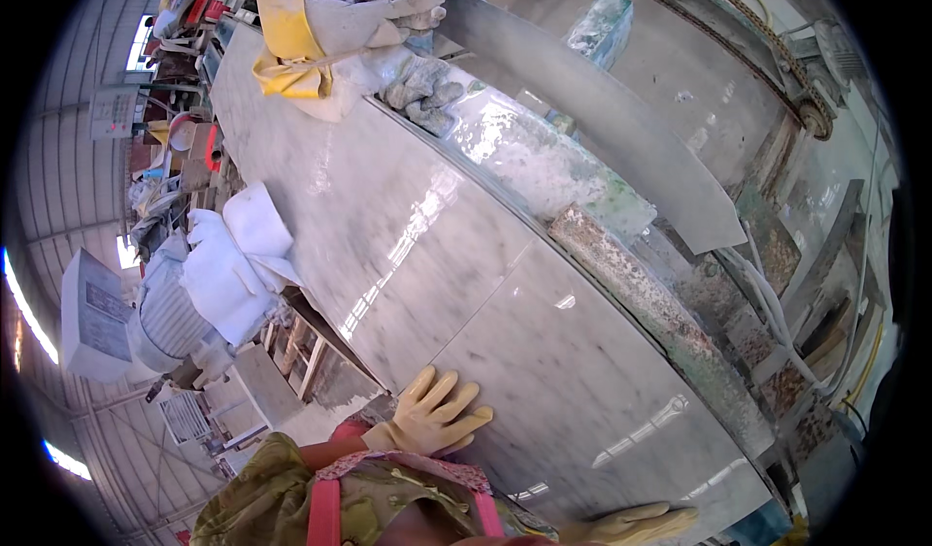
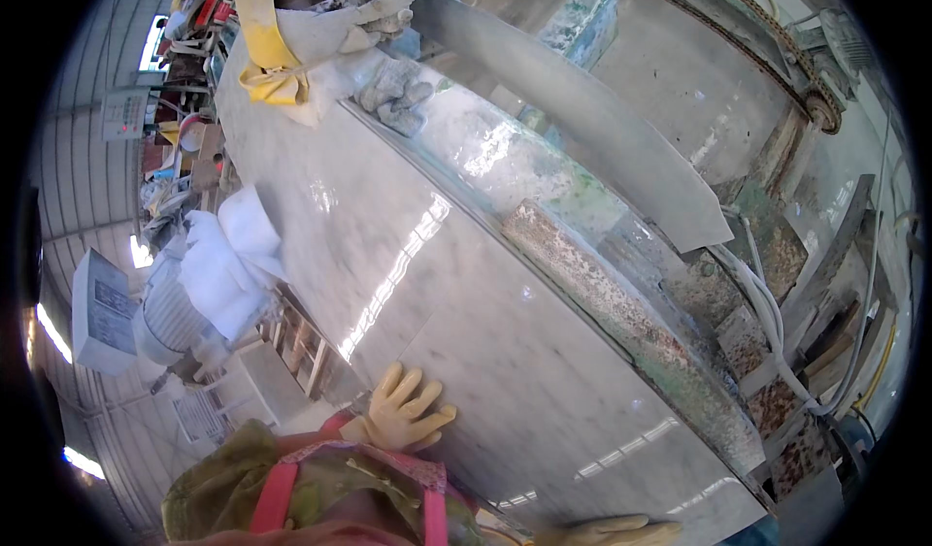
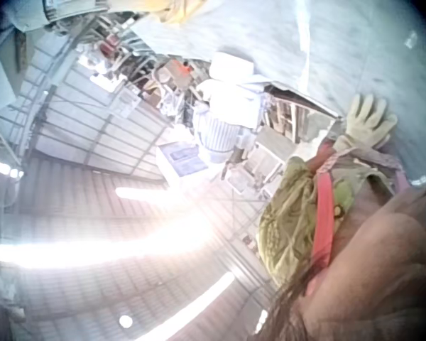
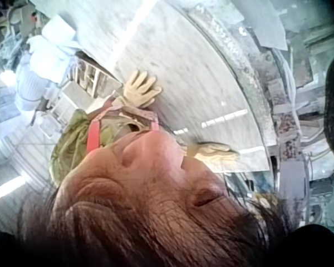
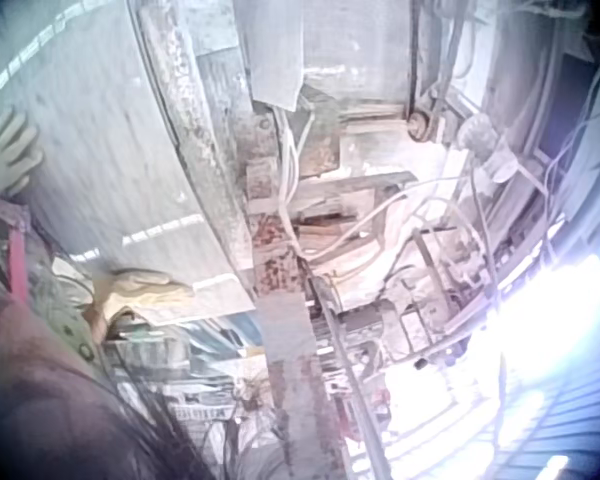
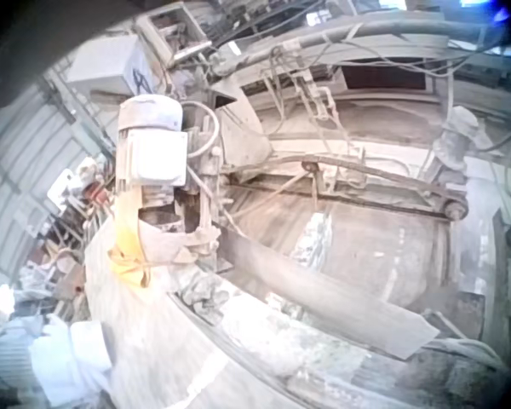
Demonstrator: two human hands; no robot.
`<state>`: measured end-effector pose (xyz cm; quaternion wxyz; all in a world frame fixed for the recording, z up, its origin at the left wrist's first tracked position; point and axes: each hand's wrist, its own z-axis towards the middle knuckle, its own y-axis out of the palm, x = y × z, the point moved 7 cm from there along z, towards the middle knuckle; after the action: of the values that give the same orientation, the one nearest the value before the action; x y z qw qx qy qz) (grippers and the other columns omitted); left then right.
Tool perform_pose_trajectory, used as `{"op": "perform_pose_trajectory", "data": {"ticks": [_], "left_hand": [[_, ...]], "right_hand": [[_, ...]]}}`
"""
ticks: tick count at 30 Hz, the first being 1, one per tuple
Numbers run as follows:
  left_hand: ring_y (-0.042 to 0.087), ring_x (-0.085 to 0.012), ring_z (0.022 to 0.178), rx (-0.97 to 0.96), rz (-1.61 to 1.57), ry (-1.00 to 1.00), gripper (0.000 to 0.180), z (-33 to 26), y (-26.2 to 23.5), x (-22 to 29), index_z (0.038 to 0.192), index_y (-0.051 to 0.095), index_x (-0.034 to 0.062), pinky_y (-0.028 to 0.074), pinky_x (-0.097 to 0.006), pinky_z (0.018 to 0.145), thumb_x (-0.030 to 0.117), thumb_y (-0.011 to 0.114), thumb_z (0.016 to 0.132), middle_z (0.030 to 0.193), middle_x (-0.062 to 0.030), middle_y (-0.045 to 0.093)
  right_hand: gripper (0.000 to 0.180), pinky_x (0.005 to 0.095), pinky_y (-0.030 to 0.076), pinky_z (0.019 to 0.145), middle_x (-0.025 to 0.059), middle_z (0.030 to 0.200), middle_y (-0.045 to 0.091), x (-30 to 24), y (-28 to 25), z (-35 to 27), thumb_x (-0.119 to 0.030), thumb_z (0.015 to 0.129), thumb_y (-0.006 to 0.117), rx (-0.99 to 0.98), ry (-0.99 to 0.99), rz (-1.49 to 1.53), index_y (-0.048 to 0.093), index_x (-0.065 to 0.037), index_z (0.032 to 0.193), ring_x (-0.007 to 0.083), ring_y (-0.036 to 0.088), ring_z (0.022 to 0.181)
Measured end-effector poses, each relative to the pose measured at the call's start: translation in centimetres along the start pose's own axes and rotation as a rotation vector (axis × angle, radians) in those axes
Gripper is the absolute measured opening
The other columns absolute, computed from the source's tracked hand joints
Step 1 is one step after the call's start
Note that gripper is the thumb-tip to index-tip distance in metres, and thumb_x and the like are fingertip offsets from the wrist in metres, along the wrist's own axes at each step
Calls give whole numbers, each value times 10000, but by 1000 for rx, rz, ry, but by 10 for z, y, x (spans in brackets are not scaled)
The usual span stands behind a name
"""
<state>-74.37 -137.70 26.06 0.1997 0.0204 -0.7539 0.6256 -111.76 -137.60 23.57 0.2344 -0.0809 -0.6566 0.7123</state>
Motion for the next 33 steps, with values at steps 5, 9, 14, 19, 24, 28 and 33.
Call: {"op": "perform_pose_trajectory", "data": {"ticks": [5, 9, 14, 19, 24, 28, 33], "left_hand": [[511, -363, 1090, -76, -3, -38, 567, -4, 1, -1, 1141, 667, 169, 444, -564, 888, 324, 779, 608, 1242, -132, 530], [518, -361, 1089, -105, -5, -45, 542, -4, 2, -2, 1133, 653, 129, 440, -568, 886, 325, 755, 638, 1230, -156, 529], [521, -358, 1091, -121, -1, -31, 532, 0, 0, -3, 1122, 637, 98, 440, -560, 886, 322, 742, 651, 1224, -162, 528], [518, -356, 1097, -99, 2, -78, 538, -7, 2, -2, 1126, 629, 89, 435, -557, 900, 327, 737, 656, 1225, -160, 528], [510, -357, 1150, -115, 0, -77, 550, -2, 3, -3, 1182, 624, 90, 426, -557, 950, 310, 743, 693, 1282, -160, 523], [499, -357, 1198, -140, -8, -122, 566, -6, 1, -5, 1234, 611, 86, 413, -558, 990, 294, 741, 724, 1326, -164, 517], [494, -365, 1212, -166, -12, -141, 567, -6, 1, -6, 1258, 598, 78, 402, -565, 1010, 305, 730, 756, 1341, -170, 513]], "right_hand": [[499, 454, 323, 1173, 253, 1486, 441, 27, 18, -9, -275, 1078, 397, -34, -17, -66, 423, 54, 1453, 380, 421, 1384], [497, 463, 324, 1170, 261, 1476, 449, 30, 17, -12, -277, 1077, 399, -23, -15, -75, 435, 59, 1441, 388, 426, 1379], [490, 480, 324, 1166, 276, 1457, 462, -1, -13, -8, -278, 1073, 407, -2, 18, 7, 460, 67, 1417, 408, 428, 1371], [484, 496, 323, 1162, 290, 1439, 475, -34, -29, 4, -279, 1070, 415, 22, -40, 87, 485, 75, 1393, 427, 430, 1362], [481, 505, 321, 1162, 297, 1433, 477, -54, -43, 1, -276, 1069, 418, 32, -26, 138, 494, 80, 1383, 437, 426, 1362], [480, 502, 317, 1167, 293, 1444, 466, -64, -41, 4, -271, 1071, 413, 42, -48, 159, 482, 81, 1392, 432, 415, 1371], [481, 499, 313, 1173, 288, 1458, 452, -65, -37, 4, -263, 1073, 407, 49, -54, 164, 466, 82, 1403, 425, 402, 1382]]}}
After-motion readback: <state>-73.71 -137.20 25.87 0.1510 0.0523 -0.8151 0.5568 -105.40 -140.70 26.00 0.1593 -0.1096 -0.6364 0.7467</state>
